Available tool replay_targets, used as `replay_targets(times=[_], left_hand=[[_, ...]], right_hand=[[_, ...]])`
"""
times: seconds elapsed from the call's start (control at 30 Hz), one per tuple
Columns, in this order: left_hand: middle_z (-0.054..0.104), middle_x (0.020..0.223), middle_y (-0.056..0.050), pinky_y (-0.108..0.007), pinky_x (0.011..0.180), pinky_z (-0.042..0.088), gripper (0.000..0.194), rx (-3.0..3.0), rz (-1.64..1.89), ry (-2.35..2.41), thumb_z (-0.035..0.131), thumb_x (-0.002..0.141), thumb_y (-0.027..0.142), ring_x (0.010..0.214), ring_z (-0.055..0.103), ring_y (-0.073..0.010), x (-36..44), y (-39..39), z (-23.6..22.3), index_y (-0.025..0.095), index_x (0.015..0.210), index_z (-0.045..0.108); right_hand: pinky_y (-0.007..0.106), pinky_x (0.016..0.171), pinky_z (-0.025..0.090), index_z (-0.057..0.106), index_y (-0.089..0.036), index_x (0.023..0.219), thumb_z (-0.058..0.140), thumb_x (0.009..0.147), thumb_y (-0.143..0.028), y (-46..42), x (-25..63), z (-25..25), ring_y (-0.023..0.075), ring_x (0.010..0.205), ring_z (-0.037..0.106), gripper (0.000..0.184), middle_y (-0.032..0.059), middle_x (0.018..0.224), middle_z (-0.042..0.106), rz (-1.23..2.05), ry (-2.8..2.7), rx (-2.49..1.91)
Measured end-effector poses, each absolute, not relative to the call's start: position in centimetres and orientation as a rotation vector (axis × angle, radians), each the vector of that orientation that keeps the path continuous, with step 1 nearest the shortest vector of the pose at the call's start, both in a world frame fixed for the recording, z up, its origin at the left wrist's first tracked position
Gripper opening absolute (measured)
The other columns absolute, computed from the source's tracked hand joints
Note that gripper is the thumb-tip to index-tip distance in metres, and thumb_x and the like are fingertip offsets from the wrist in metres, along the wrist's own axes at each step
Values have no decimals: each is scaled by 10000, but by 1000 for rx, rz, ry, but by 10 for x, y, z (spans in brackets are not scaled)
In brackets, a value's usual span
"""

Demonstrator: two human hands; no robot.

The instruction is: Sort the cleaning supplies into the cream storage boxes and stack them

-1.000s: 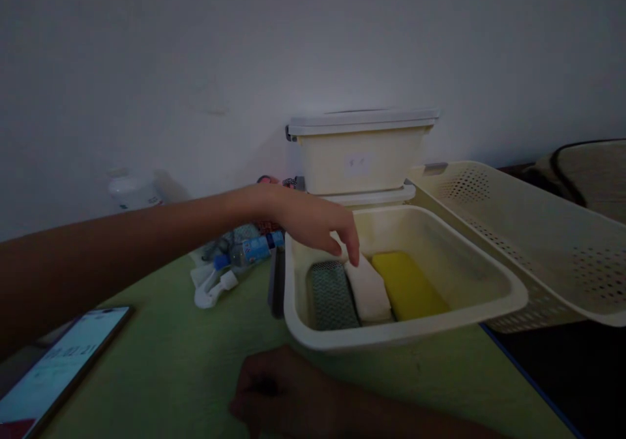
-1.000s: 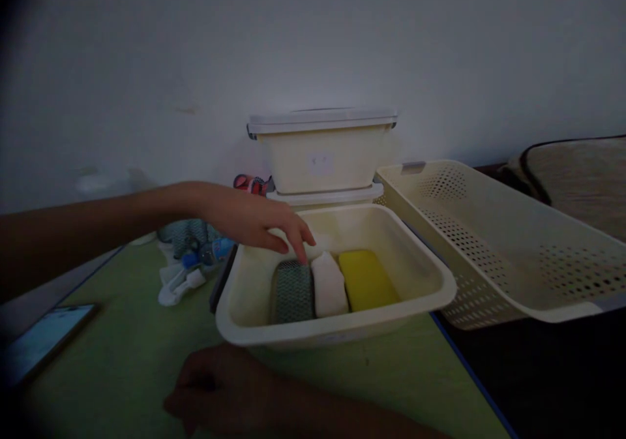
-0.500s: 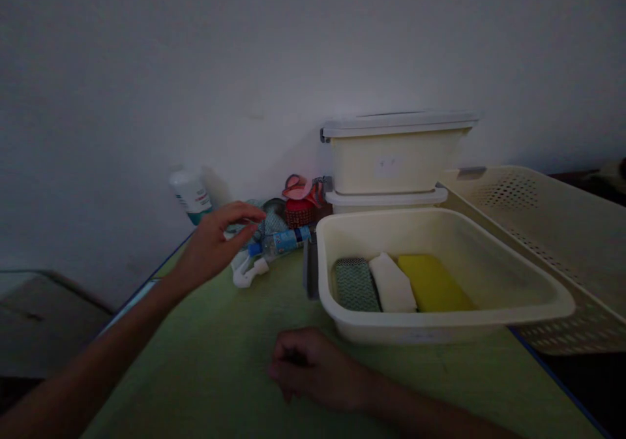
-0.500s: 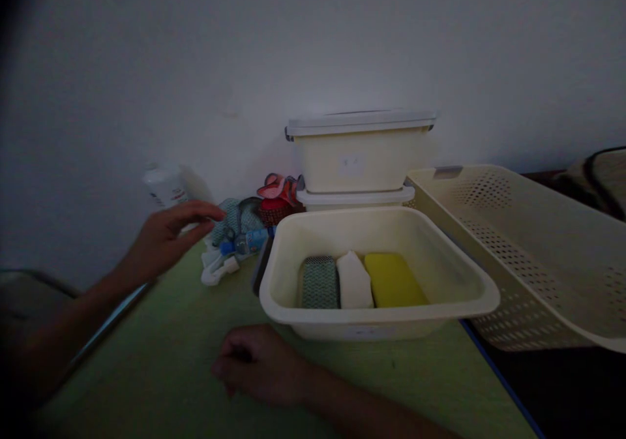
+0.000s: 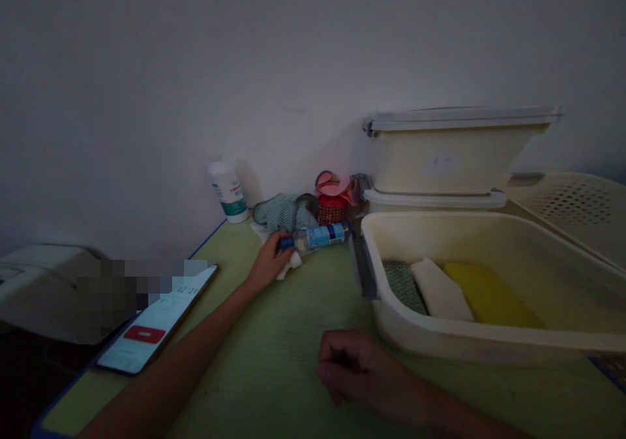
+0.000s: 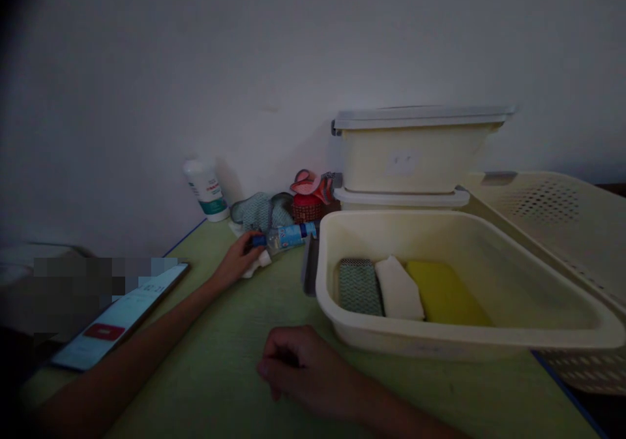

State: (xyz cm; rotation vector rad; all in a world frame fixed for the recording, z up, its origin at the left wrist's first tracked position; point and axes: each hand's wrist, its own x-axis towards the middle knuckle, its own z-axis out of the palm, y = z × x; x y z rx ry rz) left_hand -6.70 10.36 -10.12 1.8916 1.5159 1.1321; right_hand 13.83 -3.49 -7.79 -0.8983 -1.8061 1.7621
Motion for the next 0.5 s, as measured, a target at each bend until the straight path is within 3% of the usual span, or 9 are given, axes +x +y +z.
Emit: replay_targets(times=[0.3, 0.5], left_hand=[[543, 1074, -99, -360, 826, 448, 426, 1800, 1341, 1486, 589, 690, 194, 898, 562, -186, -63, 110, -111, 149, 1089, 447], [569, 775, -5, -287, 686, 455, 273, 1793, 1386, 1437, 606, 678, 223, 720, 559, -152, -60, 99, -99, 166, 928, 511]], right_hand=[[201, 481, 256, 430, -175, 637, 474, 787, -332, -36, 133, -71, 84, 528, 354, 221, -42, 559, 390, 1553, -2041, -976], [210, 489, 274, 415, -182, 630, 473, 800, -389, -35, 130, -73, 92, 530, 374, 274, -34, 564, 406, 1549, -1999, -1018]])
